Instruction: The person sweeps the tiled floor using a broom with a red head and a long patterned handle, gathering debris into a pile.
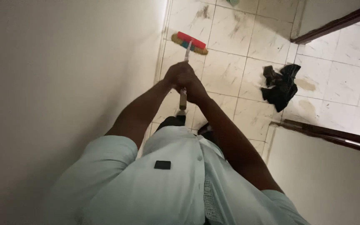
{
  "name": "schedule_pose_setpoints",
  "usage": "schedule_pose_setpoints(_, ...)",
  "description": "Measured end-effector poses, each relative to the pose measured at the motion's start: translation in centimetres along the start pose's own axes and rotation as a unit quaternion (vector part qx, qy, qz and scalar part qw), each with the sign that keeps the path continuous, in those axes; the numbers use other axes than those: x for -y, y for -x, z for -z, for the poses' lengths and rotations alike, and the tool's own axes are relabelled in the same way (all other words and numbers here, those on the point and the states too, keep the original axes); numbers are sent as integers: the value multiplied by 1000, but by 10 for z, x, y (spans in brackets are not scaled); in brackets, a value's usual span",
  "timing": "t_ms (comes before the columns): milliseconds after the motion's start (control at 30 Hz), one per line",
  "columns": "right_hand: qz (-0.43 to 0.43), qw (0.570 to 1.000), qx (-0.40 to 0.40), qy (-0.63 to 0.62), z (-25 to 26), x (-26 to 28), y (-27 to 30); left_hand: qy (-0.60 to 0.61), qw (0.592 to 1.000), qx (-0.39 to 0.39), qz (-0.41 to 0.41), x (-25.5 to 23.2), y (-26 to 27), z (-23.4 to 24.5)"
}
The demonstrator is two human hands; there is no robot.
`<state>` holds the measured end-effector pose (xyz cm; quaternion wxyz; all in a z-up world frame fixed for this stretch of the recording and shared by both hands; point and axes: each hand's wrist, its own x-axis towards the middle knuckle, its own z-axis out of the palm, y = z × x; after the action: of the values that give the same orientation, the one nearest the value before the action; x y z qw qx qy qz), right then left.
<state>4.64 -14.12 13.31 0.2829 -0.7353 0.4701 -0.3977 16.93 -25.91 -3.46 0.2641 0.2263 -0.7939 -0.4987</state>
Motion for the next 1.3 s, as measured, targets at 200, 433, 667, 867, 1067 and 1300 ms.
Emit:
schedule_pose_setpoints(200, -60, 989, 105, 82, -28, 20, 31, -257, 966, 1, 5, -17, 39, -10)
schedule_pose_setpoints(433, -73, 989, 65, 107, -12, -24, 1, 195, 977, -36, 76, -5, -25, 3)
schedule_pose_setpoints(667, -50, 996, 18, 65, 59, 56, 14, -12, 963, -110, -245, -81, -44, -1)
schedule_pose_setpoints(867, -102, 993, 46, 27, 52, 33, 57, -39, 981, -36, -186, -77, -18, -36)
schedule_pose_setpoints(1067, -99, 992, 75, 33, 46, 1, 92, -222, 973, 45, -39, -31, -17, -80)
schedule_pose_setpoints(1300, -114, 992, 41, 19, 88, -26, 78, -213, 974, 74, -1, -40, -71, -86)
